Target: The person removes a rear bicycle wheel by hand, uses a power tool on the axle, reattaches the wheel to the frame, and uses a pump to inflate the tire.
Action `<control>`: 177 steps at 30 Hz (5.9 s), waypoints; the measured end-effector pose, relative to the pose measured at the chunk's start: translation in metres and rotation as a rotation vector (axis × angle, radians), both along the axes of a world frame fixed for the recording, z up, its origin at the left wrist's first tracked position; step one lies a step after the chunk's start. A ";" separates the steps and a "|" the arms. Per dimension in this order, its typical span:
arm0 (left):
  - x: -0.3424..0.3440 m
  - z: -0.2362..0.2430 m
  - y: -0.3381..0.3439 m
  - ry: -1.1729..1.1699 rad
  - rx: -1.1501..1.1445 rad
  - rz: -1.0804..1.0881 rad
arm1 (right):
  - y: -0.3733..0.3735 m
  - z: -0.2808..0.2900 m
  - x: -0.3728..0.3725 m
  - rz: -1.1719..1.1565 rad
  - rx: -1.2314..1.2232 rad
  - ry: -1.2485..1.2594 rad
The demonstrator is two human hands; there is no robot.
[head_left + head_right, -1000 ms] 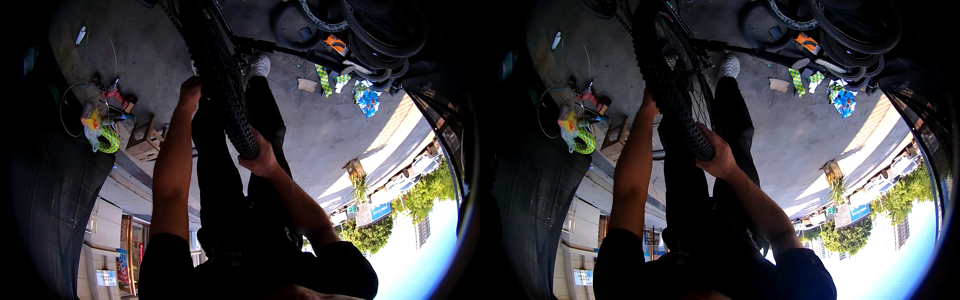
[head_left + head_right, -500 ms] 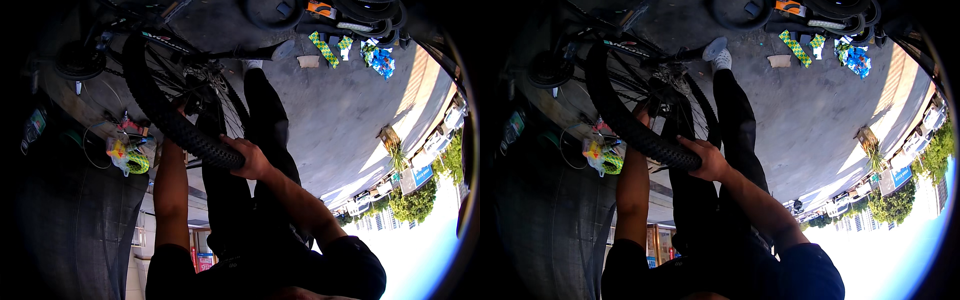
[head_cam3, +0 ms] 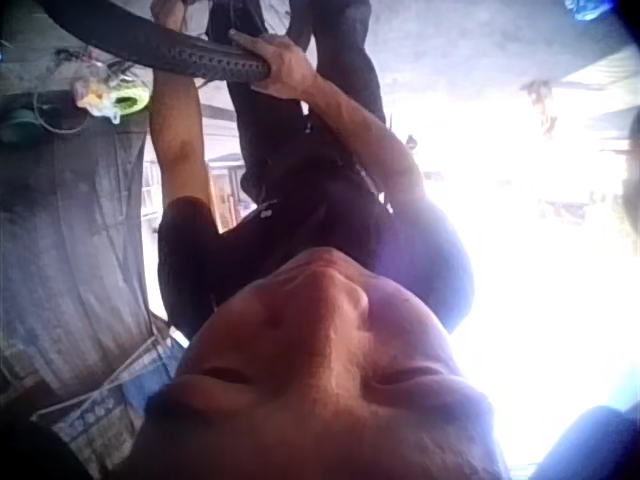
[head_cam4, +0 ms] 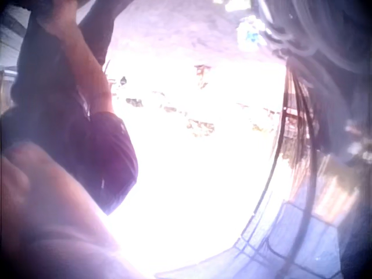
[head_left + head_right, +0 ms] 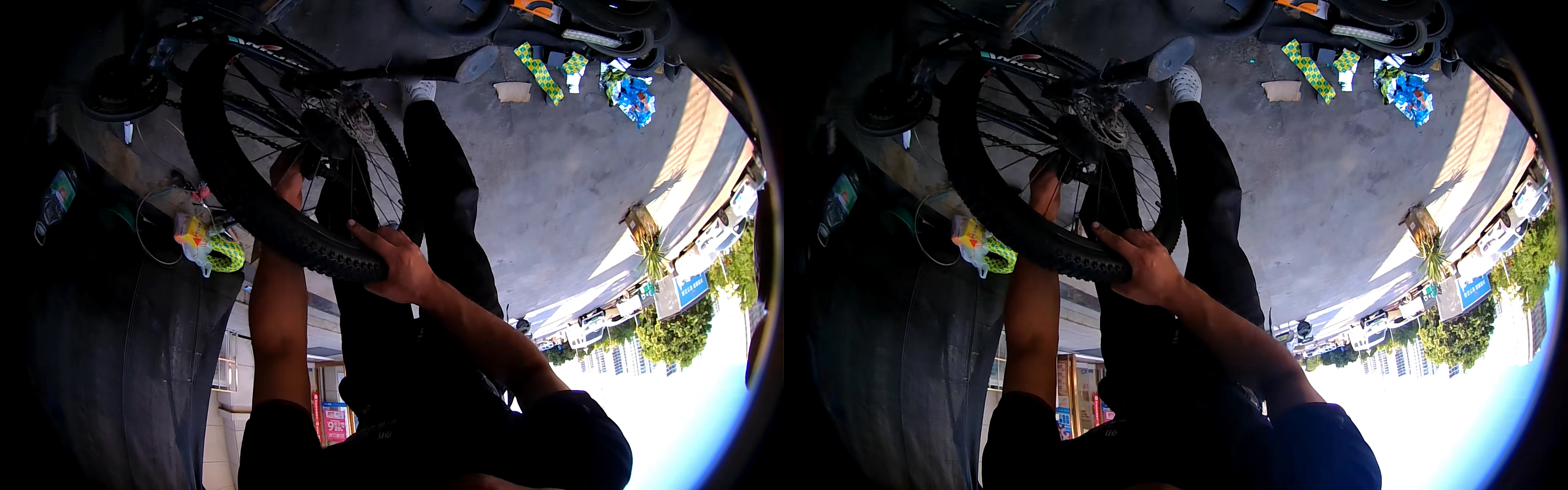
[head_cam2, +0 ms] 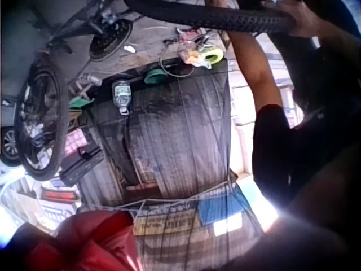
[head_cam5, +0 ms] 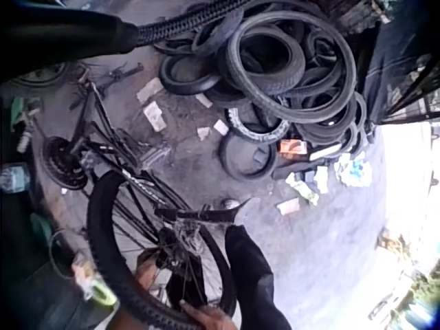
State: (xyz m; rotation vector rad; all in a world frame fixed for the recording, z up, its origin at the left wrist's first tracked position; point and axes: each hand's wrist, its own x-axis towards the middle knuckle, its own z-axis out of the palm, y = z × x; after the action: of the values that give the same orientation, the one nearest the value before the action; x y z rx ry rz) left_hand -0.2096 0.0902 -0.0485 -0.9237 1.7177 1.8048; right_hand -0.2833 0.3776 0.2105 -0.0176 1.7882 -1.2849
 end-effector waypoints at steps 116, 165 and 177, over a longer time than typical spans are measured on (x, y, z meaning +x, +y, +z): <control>-0.030 -0.009 0.017 -0.293 0.283 0.131 | 0.024 -0.237 -0.146 -0.168 -0.068 -0.364; -0.032 0.004 0.021 -0.377 0.310 0.348 | 0.031 -0.343 -0.124 0.072 0.278 -0.147; -0.025 -0.004 0.027 -0.269 0.304 0.288 | 0.045 -0.300 -0.117 0.087 0.229 -0.109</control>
State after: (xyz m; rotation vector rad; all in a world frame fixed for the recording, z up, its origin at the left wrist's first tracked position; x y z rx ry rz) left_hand -0.2344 0.1170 -0.0522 -1.2602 1.1553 1.9451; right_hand -0.4000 0.4228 -0.0891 0.0998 1.8093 -0.9960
